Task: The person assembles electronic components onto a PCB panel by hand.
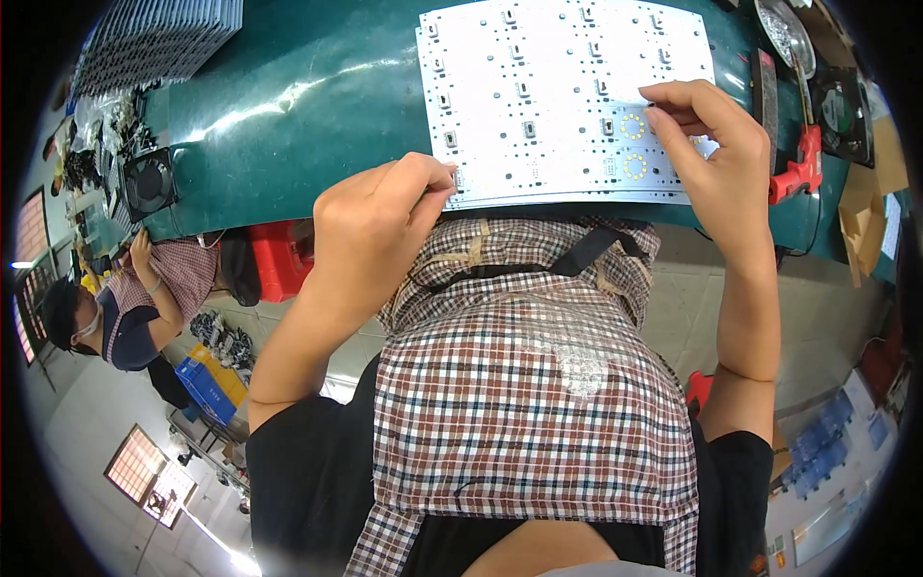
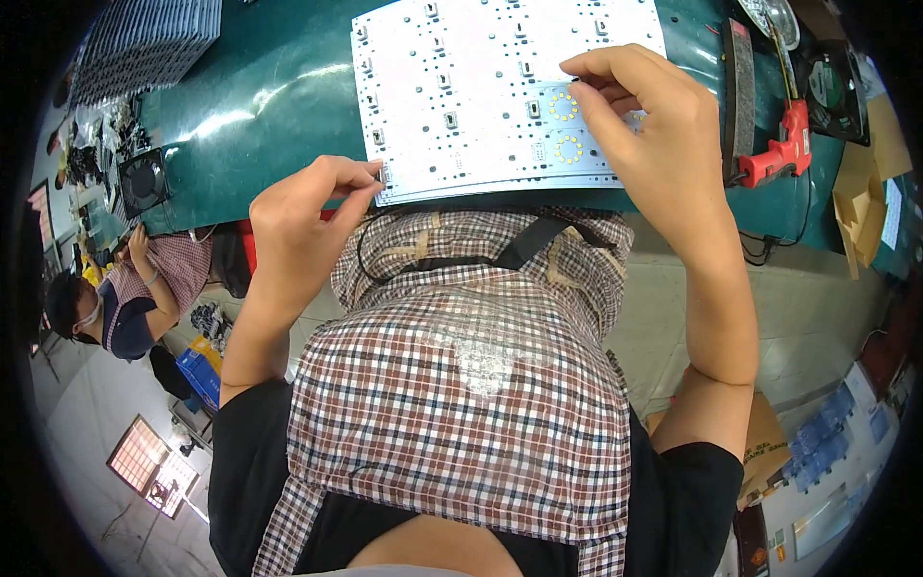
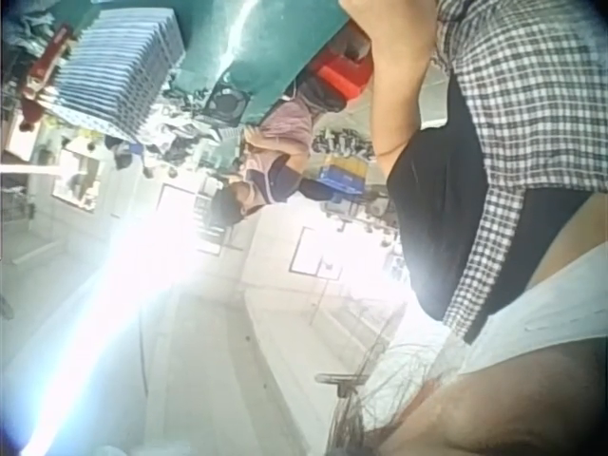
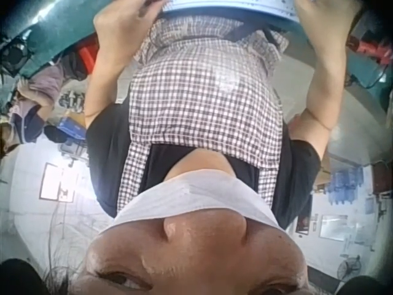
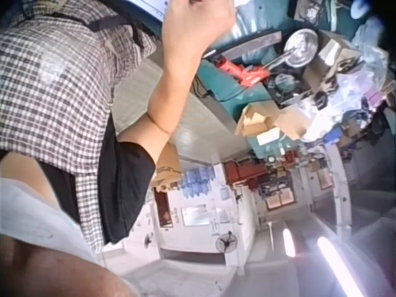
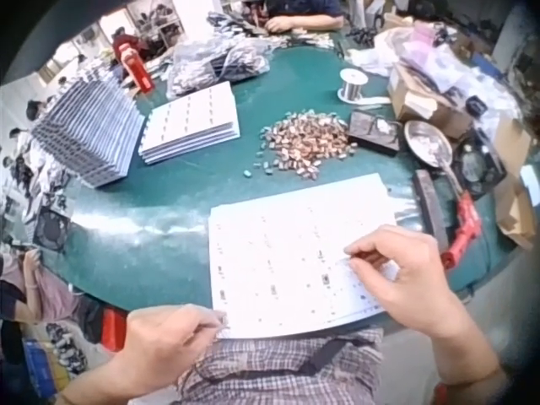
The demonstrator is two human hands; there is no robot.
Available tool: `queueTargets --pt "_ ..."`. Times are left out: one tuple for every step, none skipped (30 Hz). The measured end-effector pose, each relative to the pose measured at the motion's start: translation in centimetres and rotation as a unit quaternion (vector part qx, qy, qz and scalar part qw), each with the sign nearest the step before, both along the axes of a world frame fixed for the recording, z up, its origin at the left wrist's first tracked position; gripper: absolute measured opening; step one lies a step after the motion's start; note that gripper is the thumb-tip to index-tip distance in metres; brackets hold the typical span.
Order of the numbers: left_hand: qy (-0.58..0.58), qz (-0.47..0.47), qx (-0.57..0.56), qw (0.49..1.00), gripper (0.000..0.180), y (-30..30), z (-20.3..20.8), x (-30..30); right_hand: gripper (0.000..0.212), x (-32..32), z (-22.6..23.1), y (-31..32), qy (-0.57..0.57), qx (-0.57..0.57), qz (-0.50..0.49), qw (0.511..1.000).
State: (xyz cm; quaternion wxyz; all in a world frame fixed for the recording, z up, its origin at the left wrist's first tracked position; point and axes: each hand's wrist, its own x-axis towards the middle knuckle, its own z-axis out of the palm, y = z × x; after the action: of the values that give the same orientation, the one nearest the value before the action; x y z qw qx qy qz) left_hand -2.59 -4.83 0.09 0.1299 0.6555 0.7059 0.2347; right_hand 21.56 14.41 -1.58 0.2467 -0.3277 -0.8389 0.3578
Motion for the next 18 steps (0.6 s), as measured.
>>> queueTargets --pt "0.003 0.007 0.016 1.000 0.017 0.0 -0.2 0.1 0.016 0.0 -0.1 0.0 -0.002 0.002 0.000 1.000" --pt "0.006 0.015 0.032 0.999 0.018 0.0 -0.3 0.1 0.016 0.0 -0.1 -0.1 -0.004 0.003 0.001 1.000" --pt "0.006 0.014 0.031 0.999 0.018 0.0 -0.3 0.1 0.016 0.0 -0.2 -0.1 -0.004 0.003 0.000 1.000" --pt "-0.001 0.018 0.028 0.999 0.018 0.0 -0.4 0.0 0.016 0.0 -0.2 -0.1 -0.003 0.007 -0.002 1.000" --pt "-0.007 0.022 0.025 0.999 0.018 0.0 -0.4 0.0 0.016 0.0 -0.3 -0.1 -0.002 0.012 -0.003 1.000" --pt "-0.007 0.021 0.025 0.999 0.018 0.0 -0.4 0.0 0.016 0.0 -0.3 -0.1 -0.001 0.012 -0.004 1.000" --pt "0.001 0.021 0.022 1.000 0.018 -0.1 -0.4 0.0 0.017 0.0 -0.3 -0.2 -0.001 0.013 -0.005 1.000" --pt "0.008 0.020 0.020 1.000 0.018 -0.1 -0.4 0.0 0.017 0.0 -0.3 -0.2 -0.002 0.014 -0.005 1.000" --pt "0.009 0.019 0.020 1.000 0.018 -0.1 -0.3 0.0 0.017 -0.1 -0.3 -0.2 -0.002 0.013 -0.006 1.000" --pt "0.019 0.018 0.016 1.000 0.018 -0.1 -0.2 0.1 0.016 -0.1 -0.3 -0.2 0.003 0.024 -0.007 1.000" --pt "0.030 0.017 0.012 0.999 0.017 -0.1 -0.1 0.1 0.015 -0.2 -0.4 -0.2 0.008 0.035 -0.008 0.999" --pt "0.030 0.017 0.011 0.999 0.017 -0.1 -0.1 0.2 0.015 -0.2 -0.4 -0.3 0.008 0.034 -0.009 0.999" --pt "0.041 0.013 0.024 0.999 0.016 0.0 -0.1 0.3 0.015 -0.3 -0.4 -0.4 0.010 0.036 -0.011 0.999" --pt "0.052 0.010 0.037 0.998 0.015 0.0 0.0 0.4 0.015 -0.3 -0.4 -0.4 0.012 0.038 -0.012 0.999" --pt "0.052 0.010 0.036 0.998 0.015 0.1 0.3 0.7 0.015 -0.3 -0.5 -0.4 0.012 0.037 -0.012 0.999" --pt "0.073 0.007 0.013 0.997 0.015 0.3 0.8 1.0 0.015 -0.3 -0.6 -0.4 0.011 0.041 -0.011 0.999" --pt "0.093 0.004 -0.009 0.996 0.014 0.4 1.1 1.1 0.016 -0.3 -0.6 -0.3 0.011 0.045 -0.009 0.999" --pt "0.093 0.003 -0.008 0.996 0.014 0.4 1.0 1.0 0.016 -0.2 -0.6 -0.4 0.011 0.047 -0.010 0.999"
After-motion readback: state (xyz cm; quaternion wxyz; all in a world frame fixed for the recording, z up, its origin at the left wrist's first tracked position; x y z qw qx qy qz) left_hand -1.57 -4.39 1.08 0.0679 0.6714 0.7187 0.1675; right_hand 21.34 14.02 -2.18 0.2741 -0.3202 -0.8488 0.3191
